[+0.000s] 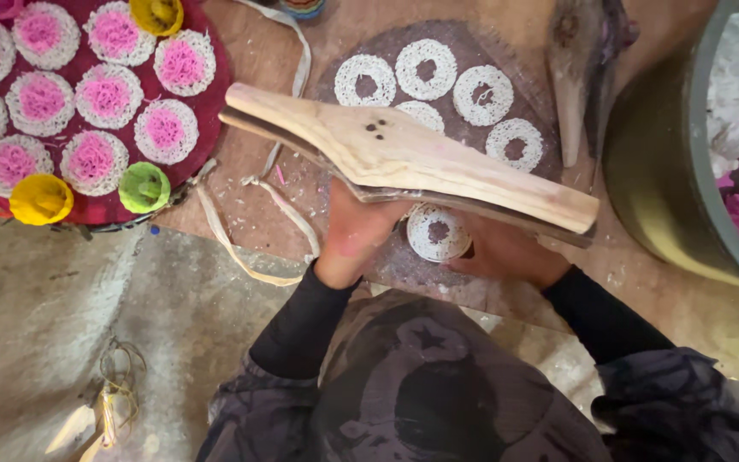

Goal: The person uses a wooden manual extruder to form ring-shaped patterns of white dough on a board and moves shaped pieces to a tray. They also use a spatula to handle dough in a large basin.

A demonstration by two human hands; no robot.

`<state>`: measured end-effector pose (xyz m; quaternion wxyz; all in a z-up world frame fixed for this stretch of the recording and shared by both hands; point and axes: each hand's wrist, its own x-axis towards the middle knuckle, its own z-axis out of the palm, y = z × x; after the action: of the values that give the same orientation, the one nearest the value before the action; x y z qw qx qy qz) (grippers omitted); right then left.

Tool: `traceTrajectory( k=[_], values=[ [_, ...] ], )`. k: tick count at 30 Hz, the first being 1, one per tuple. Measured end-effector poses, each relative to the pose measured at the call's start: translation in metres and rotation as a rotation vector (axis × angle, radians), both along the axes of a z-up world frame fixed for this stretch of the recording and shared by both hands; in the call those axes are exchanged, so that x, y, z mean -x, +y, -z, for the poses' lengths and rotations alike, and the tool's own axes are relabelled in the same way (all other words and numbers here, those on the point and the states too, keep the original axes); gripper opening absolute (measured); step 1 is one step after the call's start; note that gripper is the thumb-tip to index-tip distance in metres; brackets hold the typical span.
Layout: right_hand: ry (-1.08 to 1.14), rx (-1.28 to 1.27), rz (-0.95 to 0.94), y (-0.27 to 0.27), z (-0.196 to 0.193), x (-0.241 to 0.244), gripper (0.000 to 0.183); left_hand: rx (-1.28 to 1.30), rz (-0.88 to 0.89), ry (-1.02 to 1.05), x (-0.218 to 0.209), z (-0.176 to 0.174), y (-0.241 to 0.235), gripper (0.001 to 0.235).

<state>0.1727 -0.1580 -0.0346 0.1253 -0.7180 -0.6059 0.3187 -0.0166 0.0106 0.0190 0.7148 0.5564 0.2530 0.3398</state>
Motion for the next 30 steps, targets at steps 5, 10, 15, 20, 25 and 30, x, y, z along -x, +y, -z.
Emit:
traceTrajectory(
  k=[5, 10, 15, 20, 25, 30],
  values=[
    [0.279, -0.326, 0.234, -0.025, -0.038, -0.033, 0.123, 0.034, -0.044, 0.028, 0.010, 0.008, 0.005, 0.046],
    [-0.267, -0.279, 0.468, -0.046, -0.028, -0.015, 0.122, -0.080, -0.213, -0.061, 0.014, 0.035, 0.002, 0.063],
    [-0.098, -0.435, 0.565, -0.034, -0.015, 0.007, 0.109, -0.662, -0.250, 0.083, 0.009, 0.058, -0.001, 0.059],
    [0.116, -0.984, 0.543, -0.056, -0.088, -0.012, 0.064, -0.863, -0.012, 0.042, 0.005, 0.038, -0.013, 0.051],
    [0.305, -0.741, 0.333, -0.042, -0.157, -0.040, 0.052, -0.996, 0.237, -0.065, -0.011, -0.013, -0.010, 0.044],
    [0.629, -0.851, 0.317, 0.015, -0.214, -0.055, 0.046, -1.270, 0.455, -0.155, -0.043, -0.067, -0.011, 0.038]
  ],
)
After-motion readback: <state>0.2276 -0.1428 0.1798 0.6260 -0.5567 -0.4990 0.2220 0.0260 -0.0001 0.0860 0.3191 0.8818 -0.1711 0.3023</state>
